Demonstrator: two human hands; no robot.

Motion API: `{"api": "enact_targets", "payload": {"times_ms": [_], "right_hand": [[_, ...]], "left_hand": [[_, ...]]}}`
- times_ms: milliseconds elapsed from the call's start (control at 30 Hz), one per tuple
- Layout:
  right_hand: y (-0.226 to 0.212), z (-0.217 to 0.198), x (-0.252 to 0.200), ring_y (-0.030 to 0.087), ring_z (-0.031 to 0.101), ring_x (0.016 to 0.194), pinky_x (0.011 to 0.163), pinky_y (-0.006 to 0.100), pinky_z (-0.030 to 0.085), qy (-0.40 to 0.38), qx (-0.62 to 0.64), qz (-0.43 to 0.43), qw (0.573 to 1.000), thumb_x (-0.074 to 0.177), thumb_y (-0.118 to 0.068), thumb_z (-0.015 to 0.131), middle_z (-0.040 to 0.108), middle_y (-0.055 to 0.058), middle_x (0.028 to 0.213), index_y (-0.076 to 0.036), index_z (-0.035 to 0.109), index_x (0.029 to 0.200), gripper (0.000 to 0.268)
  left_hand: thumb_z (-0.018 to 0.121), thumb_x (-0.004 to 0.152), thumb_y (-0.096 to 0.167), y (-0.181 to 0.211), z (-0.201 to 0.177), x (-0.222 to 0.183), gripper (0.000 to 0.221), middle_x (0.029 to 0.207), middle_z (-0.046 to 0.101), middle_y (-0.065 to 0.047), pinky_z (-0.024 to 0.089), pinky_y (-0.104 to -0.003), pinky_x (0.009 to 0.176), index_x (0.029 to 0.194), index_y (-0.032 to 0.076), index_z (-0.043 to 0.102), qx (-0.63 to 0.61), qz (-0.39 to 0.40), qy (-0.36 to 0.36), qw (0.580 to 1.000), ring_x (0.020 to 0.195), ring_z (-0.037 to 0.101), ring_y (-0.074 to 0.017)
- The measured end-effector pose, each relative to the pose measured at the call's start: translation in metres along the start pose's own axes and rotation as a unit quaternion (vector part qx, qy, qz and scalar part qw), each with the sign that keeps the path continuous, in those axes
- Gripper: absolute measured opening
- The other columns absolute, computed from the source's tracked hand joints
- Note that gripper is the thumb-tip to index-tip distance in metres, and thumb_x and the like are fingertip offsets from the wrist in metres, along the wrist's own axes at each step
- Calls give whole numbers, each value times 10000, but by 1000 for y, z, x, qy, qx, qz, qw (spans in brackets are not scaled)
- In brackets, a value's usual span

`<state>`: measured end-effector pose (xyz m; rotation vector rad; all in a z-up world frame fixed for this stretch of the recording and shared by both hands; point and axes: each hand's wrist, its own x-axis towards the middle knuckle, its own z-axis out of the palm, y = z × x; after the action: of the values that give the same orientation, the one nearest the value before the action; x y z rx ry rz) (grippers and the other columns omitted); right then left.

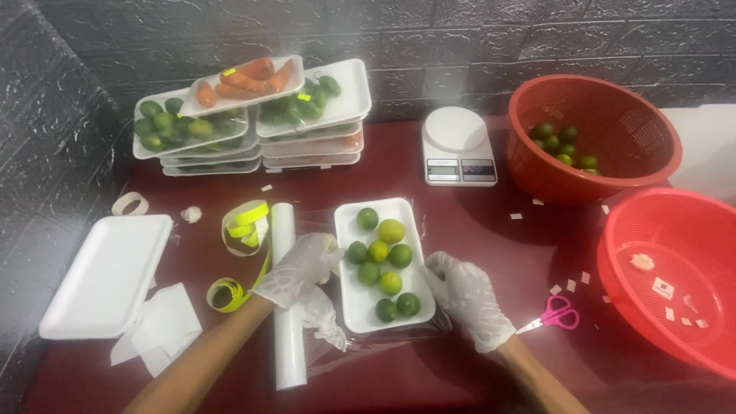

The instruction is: Wrapping a tray of limes with plastic film and labeling it with a marker.

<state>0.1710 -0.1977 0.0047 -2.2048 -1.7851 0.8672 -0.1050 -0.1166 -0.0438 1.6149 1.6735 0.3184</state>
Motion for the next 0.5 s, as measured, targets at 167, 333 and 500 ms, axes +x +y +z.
{"api": "enact_targets", "payload": {"times_ms": [167, 333, 500], "right_hand": [[-4, 9, -1, 239, 695, 1187, 1097, 457, 533, -21, -5, -8, 1000, 908, -495, 649, 808, -21, 1091, -332, 728, 1155, 307], [-3, 11, 5, 224, 702, 1164, 1079, 446, 544, -20, -13, -12, 1000, 893, -505, 657, 807, -47, 1075, -355, 742, 1119, 285], [2, 14, 15, 244, 700, 1168, 1085, 461, 534, -25, 2, -24, 999, 899, -479, 655, 808, -37, 1083, -322, 741, 1136, 297]], "left_hand": [[526, 963, 581, 4, -7, -2, 478, 723, 751, -46, 492, -262, 739, 916, 149, 724, 113, -91, -58, 988, 729, 741, -165], [563, 939, 533, 31, -17, -18, 406, 994, 786, -48, 496, -261, 942, 1083, 194, 734, 231, -104, -114, 961, 1003, 731, -180], [590, 925, 492, 44, -23, -32, 358, 1167, 750, -23, 516, -274, 972, 1184, 269, 696, 241, -76, -88, 964, 1117, 697, -152]]}}
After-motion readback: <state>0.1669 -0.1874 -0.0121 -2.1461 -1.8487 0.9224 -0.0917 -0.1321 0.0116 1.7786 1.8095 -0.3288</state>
